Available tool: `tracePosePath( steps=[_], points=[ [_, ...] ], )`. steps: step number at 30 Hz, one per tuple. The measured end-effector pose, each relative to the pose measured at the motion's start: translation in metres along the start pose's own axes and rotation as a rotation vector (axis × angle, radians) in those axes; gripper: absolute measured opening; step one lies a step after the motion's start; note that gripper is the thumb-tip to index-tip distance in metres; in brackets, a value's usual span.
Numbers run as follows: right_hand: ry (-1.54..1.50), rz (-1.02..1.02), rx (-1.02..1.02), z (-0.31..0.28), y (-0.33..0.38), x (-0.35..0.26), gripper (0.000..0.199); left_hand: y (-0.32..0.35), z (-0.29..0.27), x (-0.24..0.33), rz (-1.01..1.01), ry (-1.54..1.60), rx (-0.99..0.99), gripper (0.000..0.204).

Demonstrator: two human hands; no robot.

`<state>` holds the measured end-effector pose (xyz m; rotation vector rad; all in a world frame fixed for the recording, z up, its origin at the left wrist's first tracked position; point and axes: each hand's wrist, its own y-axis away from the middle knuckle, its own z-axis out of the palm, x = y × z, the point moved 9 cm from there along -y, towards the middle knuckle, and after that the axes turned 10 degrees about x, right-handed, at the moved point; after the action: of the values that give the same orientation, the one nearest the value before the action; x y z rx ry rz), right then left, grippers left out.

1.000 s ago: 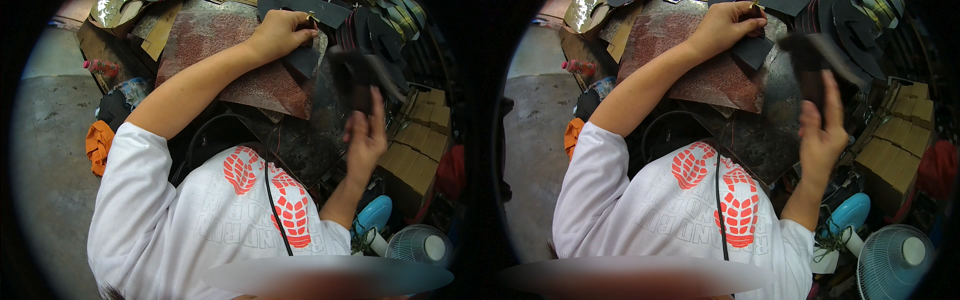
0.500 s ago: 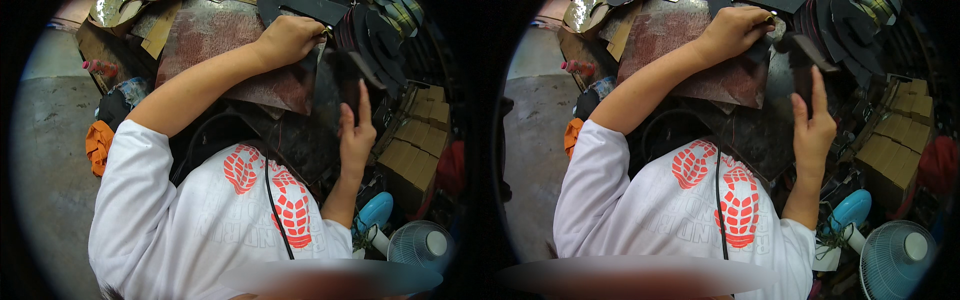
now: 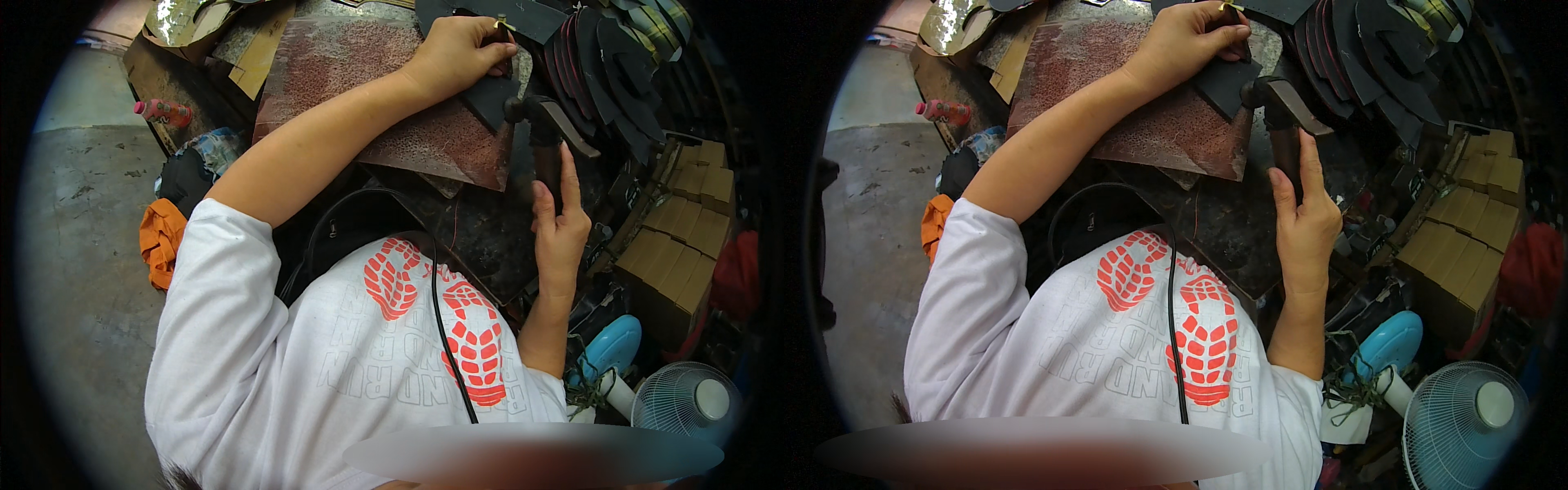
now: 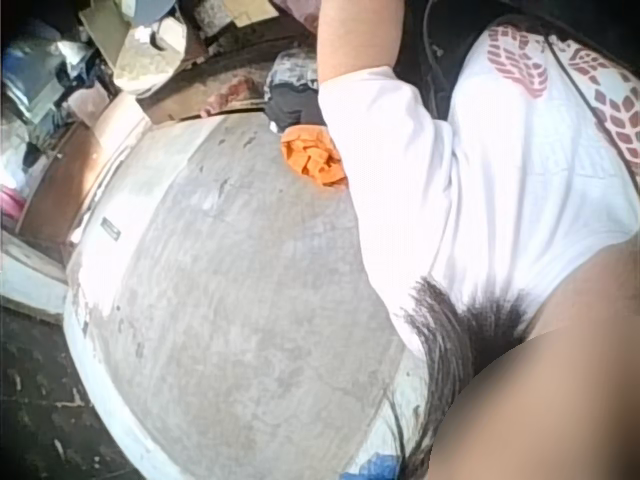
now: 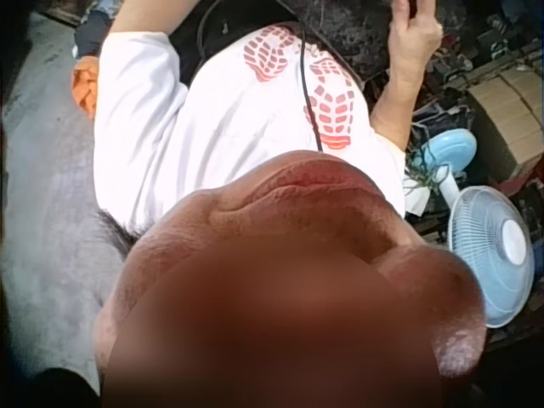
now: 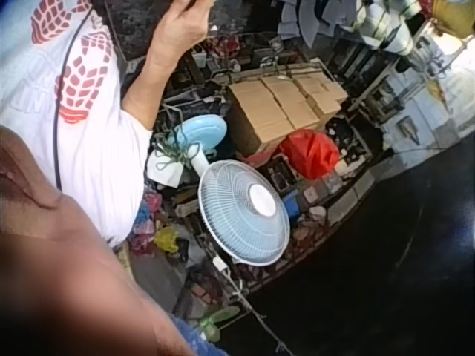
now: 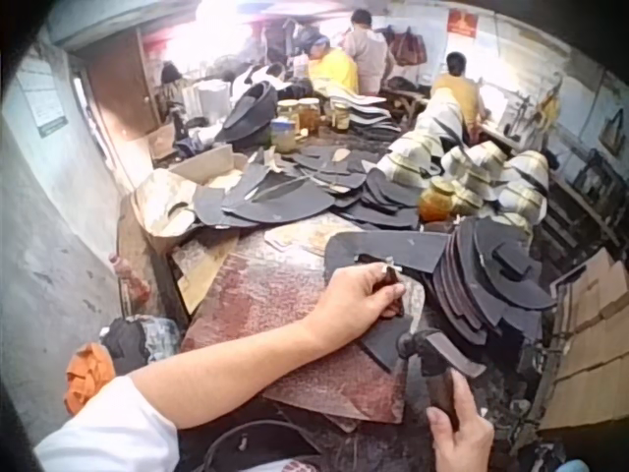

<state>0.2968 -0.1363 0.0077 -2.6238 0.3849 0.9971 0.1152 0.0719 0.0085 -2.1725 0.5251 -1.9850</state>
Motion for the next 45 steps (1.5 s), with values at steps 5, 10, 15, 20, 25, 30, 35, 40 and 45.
tracePosePath(
  steps=[5, 10, 15, 20, 25, 30, 35, 40, 45],
  points=[
    [-0.252, -0.112, 0.279, -0.070, -0.016, -0.060, 0.047, 0.002, 0.000, 0.020, 0.178, -0.043, 0.014, 0.018],
    [-0.312, -0.497, 0.838, -0.158, -0.001, -0.142, 0.076, 0.021, 0.005, 0.063, 0.643, -0.354, 0.041, 0.018],
    [-0.073, -0.136, 0.093, -0.029, -0.032, -0.070, 0.055, 0.030, 0.015, 0.067, 0.720, -0.404, -0.004, 0.013],
    [0.158, -0.043, 0.184, -0.040, -0.016, 0.001, 0.049, -0.003, 0.000, 0.011, 0.115, -0.050, 0.056, 0.022],
    [0.420, -0.233, 0.272, -0.039, 0.005, -0.004, 0.050, -0.013, -0.014, -0.027, -0.297, 0.658, 0.142, 0.018],
    [0.534, -0.320, 0.252, -0.022, 0.013, -0.005, 0.056, -0.028, -0.076, 0.018, 0.242, -0.167, 0.444, 0.020],
    [0.597, -0.370, 0.292, -0.017, 0.013, -0.013, 0.050, -0.040, -0.078, -0.007, 0.008, -0.355, 0.148, 0.038],
    [0.597, -0.368, 0.281, -0.010, 0.013, -0.021, 0.053, -0.039, -0.085, -0.004, -0.253, 0.307, 0.176, 0.028],
    [0.610, -0.396, 0.299, -0.009, 0.014, -0.027, 0.051, -0.045, -0.100, 0.056, -0.201, 0.365, 0.079, 0.025]
  ],
)
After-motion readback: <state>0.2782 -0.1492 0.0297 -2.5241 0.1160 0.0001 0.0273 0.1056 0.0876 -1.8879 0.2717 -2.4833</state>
